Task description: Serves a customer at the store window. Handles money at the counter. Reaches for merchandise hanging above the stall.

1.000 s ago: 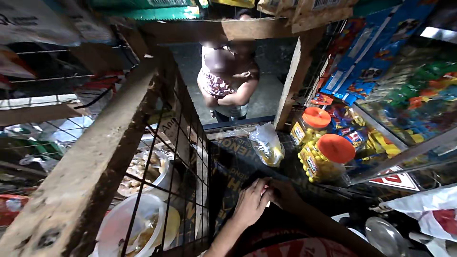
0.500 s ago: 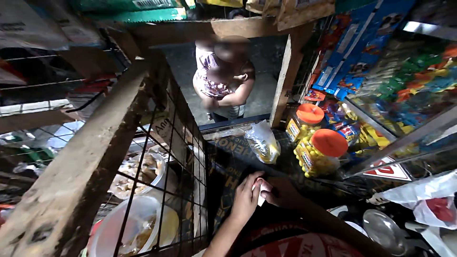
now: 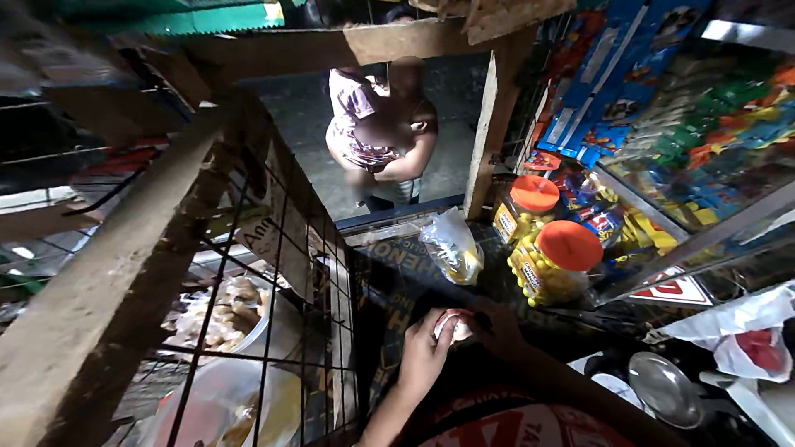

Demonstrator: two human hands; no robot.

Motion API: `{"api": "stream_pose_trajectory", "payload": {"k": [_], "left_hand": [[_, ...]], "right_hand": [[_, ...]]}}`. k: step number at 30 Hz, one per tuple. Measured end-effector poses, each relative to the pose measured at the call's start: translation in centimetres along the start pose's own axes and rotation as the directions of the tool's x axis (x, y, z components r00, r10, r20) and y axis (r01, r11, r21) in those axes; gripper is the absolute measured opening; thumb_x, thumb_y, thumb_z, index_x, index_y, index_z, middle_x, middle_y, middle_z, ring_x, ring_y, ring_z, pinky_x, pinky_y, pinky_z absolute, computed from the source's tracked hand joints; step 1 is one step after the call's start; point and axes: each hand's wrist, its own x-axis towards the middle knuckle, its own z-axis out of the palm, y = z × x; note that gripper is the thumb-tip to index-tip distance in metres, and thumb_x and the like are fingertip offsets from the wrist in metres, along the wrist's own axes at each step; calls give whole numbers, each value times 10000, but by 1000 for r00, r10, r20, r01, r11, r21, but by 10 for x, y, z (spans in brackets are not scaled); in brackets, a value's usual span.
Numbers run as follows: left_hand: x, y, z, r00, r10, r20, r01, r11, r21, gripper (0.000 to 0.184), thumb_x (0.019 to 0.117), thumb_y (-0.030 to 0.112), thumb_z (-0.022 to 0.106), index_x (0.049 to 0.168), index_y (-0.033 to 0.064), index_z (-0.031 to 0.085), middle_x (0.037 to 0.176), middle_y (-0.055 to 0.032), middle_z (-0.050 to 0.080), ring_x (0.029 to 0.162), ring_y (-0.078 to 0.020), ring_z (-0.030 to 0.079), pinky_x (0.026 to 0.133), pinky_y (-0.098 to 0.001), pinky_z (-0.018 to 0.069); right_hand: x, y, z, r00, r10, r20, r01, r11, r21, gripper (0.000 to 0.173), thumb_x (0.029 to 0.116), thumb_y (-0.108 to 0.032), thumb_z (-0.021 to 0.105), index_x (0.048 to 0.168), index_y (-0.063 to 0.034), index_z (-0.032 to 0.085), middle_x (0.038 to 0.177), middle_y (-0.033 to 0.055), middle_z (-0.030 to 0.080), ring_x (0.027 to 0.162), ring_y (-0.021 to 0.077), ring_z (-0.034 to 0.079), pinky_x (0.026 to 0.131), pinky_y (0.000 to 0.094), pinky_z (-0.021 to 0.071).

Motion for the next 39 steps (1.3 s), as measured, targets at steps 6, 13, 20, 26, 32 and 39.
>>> {"api": "stream_pose_trajectory", "payload": {"k": [6,13,20,26,32,39], "left_hand": [[1,2,0,1000,12,-22,-15,992,-123,212,1004,142,601,1058,-32,711,880,-52,740,735,19,677,696,-153,570],[1,4,-2,999,-52,10,53,946,-319,192,991,60,568,1095,-26,703,952,-22,750,688,10,672,599,-166,578],[1,-8,-1,995,76,68,-30,854,-519,148,989,142,597,919,80,712,892,74,696,813,63,635,732,-140,548],[2,-8,2,981,143,128,-36,789,-613,205,1028,271,599,890,138,672,834,102,664,777,65,624,705,-134,539],[2,-11,0,996,85,-16,-81,856,-510,147,1011,250,611,940,185,722,893,107,698,812,37,650,739,-154,559],[0,-12,3,997,34,-69,-58,920,-389,148,977,191,620,880,134,715,869,67,681,799,6,645,730,-163,560]], "right_hand": [[1,6,2,999,-28,-40,33,992,121,246,974,-195,644,972,49,672,845,117,690,745,36,640,724,150,527],[7,9,-6,983,-11,185,-51,944,327,233,1003,-124,584,1079,78,672,852,71,698,698,-25,613,666,137,525],[9,9,-13,921,194,339,-384,609,694,275,1035,-69,439,1010,-215,671,838,-166,676,623,-78,557,559,121,474],[11,3,-17,847,364,388,-518,401,755,366,970,-26,401,921,-251,685,807,-148,701,634,-45,601,593,150,515],[14,20,-14,943,332,35,-231,571,787,384,996,-226,570,1368,-140,534,774,-151,614,564,-56,499,513,133,432],[18,23,-7,871,421,-255,-140,709,691,870,1004,-246,538,1581,11,-59,1278,75,636,554,-18,509,505,158,451]]}}
